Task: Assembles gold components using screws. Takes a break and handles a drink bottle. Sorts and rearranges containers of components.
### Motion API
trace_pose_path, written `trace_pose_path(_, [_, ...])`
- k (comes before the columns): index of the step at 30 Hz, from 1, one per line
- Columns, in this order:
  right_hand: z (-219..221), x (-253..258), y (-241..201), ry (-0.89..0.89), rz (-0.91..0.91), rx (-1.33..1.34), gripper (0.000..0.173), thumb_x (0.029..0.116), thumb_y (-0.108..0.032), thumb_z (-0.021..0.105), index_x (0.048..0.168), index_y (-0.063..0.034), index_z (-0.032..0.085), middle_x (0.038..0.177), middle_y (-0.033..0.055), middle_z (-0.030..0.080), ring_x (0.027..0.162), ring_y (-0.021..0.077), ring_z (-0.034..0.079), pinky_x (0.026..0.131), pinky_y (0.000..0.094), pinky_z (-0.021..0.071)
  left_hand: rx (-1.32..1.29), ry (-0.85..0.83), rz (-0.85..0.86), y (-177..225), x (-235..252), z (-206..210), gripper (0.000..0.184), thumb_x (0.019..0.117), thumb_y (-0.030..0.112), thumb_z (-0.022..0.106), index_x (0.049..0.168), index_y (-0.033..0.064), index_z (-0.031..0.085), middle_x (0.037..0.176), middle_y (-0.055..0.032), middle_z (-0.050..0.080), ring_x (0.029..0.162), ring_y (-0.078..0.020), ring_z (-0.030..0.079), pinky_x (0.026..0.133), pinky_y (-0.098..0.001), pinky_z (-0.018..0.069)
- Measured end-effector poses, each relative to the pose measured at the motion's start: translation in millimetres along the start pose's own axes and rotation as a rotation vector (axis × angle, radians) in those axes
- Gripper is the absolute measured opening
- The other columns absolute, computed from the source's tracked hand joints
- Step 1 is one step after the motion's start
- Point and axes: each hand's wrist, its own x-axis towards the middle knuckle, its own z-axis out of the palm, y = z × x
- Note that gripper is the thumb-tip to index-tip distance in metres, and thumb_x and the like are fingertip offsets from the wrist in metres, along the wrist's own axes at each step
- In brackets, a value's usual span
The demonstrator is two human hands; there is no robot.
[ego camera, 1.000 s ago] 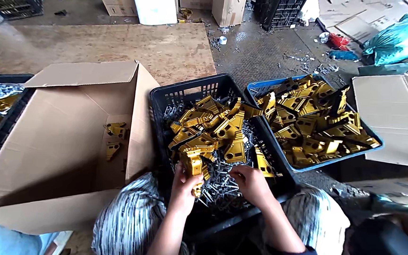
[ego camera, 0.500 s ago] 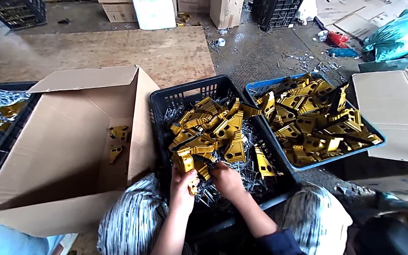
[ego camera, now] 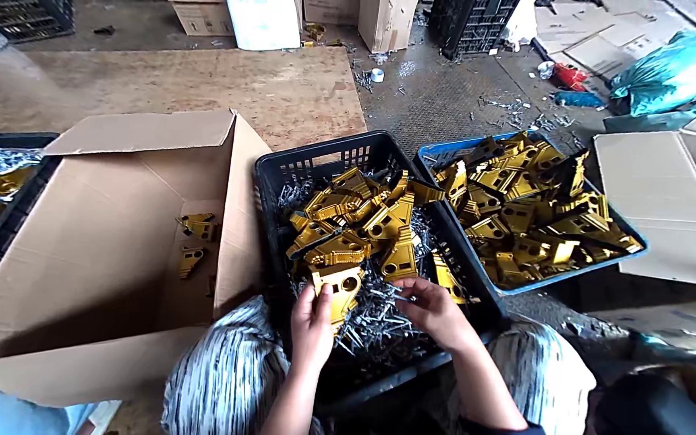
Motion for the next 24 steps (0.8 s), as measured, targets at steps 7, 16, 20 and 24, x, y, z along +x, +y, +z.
trace_pose_path(7, [5,-4,-5,0.094,-0.513,-0.051,0.020,0.0982,-0.012,0.064,0.110,-0.0035,0.078,0.098,-0.0020,0.077,0.082,-0.0051,0.066,0.075,0.0149,0.0551,0.027,-0.171,-0.084,1,-5,-6,0.024,0.1030,0.012,0.053,0.117,-0.0019,0.067,0.102,-0.0034,0.072,0.096,-0.0048,0.068,0.089,-0.0232,0.0564])
trace_pose_path(16, [27,9,15,0.066,-0.708,-0.276,0.023,0.0998,-0.022,0.063,0.110,-0.0091,0.080,0.084,0.0034,0.073,0.070,0.0013,0.059,0.065,0.0189,0.0493,-0.056,-0.400,-0.198,4,-13,-4,0.032,0.1079,0.021,0.043,0.117,0.0005,0.066,0.106,-0.0042,0.071,0.099,-0.0091,0.069,0.091,-0.0299,0.0581])
trace_pose_path(20, [31,6,21,0.109,-0.723,-0.408,0.027,0.1012,-0.033,0.061,0.113,-0.0190,0.080,0.074,0.0026,0.066,0.063,0.0071,0.055,0.059,0.0256,0.0458,0.011,-0.273,-0.178,3,-13,-1,0.032,0.1069,0.022,0.046,0.106,0.0024,0.072,0.093,-0.0005,0.073,0.091,-0.0046,0.068,0.087,-0.0257,0.0567])
trace_pose_path(24, [20,0,11,-0.021,-0.551,-0.346,0.040,0.1030,-0.034,0.055,0.133,-0.0113,0.070,0.090,0.0035,0.063,0.076,0.0018,0.054,0.068,0.0177,0.0474,0.071,-0.180,-0.031,5,-8,-6,0.028,0.1032,0.014,0.050,0.088,0.0066,0.072,0.075,0.0063,0.067,0.073,0.0001,0.063,0.072,-0.0196,0.0537])
